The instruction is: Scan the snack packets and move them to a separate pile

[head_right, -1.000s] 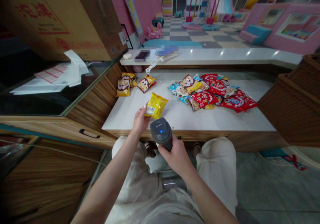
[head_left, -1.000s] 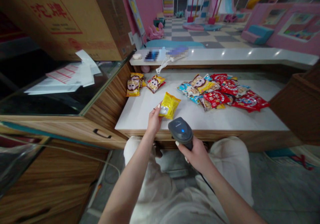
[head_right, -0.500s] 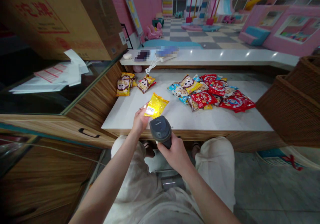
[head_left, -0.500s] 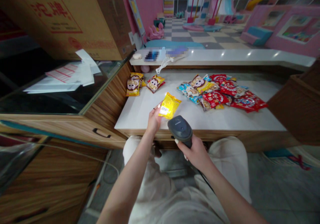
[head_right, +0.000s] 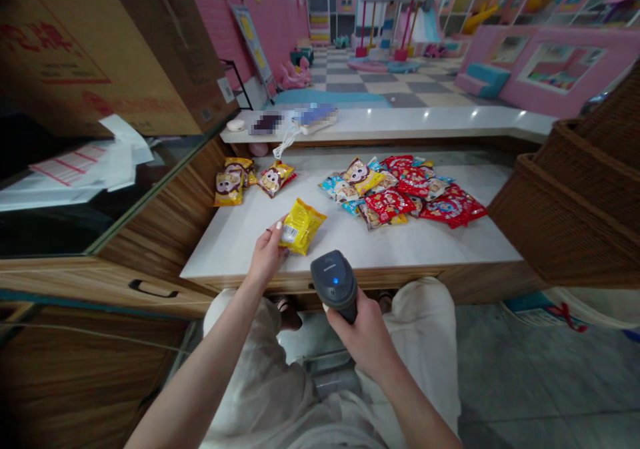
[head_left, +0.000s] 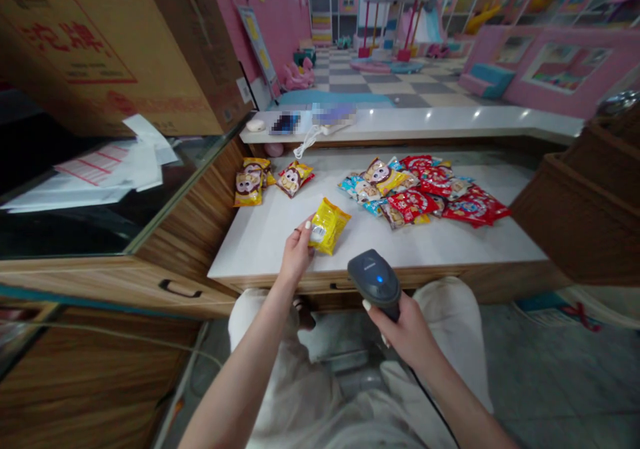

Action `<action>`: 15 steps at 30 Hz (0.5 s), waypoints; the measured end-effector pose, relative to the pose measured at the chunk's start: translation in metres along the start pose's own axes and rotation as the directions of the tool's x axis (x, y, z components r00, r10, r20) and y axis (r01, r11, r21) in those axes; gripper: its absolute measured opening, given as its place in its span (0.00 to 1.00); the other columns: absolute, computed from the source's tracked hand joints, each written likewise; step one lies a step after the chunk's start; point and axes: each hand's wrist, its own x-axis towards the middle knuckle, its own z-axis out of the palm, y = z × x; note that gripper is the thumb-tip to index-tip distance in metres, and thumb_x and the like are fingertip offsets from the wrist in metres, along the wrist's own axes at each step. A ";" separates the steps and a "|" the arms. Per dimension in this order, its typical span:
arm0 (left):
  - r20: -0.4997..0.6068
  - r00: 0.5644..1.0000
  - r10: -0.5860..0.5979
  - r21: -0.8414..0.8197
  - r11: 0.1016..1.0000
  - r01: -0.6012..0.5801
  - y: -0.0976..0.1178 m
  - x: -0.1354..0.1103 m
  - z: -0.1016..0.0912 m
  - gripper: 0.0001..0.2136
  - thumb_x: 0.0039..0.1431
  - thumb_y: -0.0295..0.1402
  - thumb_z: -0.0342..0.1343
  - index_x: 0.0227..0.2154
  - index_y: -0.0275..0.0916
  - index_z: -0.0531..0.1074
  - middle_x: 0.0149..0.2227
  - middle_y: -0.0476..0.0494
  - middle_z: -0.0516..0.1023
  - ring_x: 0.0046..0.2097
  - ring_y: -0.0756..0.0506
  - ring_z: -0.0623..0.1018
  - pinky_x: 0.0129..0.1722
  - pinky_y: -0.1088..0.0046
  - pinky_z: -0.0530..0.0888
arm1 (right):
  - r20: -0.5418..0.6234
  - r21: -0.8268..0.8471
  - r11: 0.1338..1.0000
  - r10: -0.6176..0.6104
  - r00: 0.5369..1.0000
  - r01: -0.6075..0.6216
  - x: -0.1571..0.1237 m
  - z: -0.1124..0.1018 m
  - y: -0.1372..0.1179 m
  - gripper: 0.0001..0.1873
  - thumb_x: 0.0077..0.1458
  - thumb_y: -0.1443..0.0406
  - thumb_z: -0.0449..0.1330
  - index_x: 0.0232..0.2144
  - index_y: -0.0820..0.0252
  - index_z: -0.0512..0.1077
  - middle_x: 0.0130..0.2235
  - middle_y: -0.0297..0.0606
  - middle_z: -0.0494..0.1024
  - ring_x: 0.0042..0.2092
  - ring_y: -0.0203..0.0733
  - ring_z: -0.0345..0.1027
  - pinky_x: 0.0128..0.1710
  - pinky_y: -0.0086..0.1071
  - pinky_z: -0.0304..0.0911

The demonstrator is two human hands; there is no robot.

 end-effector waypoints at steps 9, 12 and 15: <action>0.243 0.859 0.451 0.225 0.835 -0.502 0.018 0.049 0.137 0.21 0.74 0.48 0.60 0.61 0.45 0.83 0.64 0.38 0.83 0.69 0.32 0.77 0.74 0.49 0.68 | -0.087 0.079 0.990 0.123 0.989 -0.116 -0.006 -0.035 0.017 0.15 0.54 0.52 0.66 0.23 0.49 0.68 0.16 0.31 0.69 0.18 0.41 0.63 0.18 0.31 0.60; 0.521 0.681 0.515 0.314 0.626 -0.714 0.002 0.079 0.190 0.19 0.76 0.40 0.57 0.65 0.47 0.80 0.69 0.40 0.79 0.75 0.34 0.72 0.79 0.46 0.60 | -0.117 0.074 0.989 0.139 0.983 -0.131 -0.007 -0.043 0.017 0.16 0.53 0.52 0.66 0.22 0.49 0.67 0.16 0.30 0.67 0.18 0.41 0.61 0.18 0.32 0.60; 0.748 0.583 0.318 0.472 0.363 -0.804 -0.026 0.095 0.219 0.21 0.76 0.34 0.56 0.67 0.46 0.78 0.73 0.36 0.74 0.78 0.34 0.67 0.81 0.41 0.52 | -0.135 0.056 0.987 0.155 0.979 -0.148 -0.007 -0.051 0.020 0.15 0.53 0.51 0.65 0.23 0.51 0.71 0.15 0.30 0.68 0.18 0.41 0.61 0.18 0.32 0.59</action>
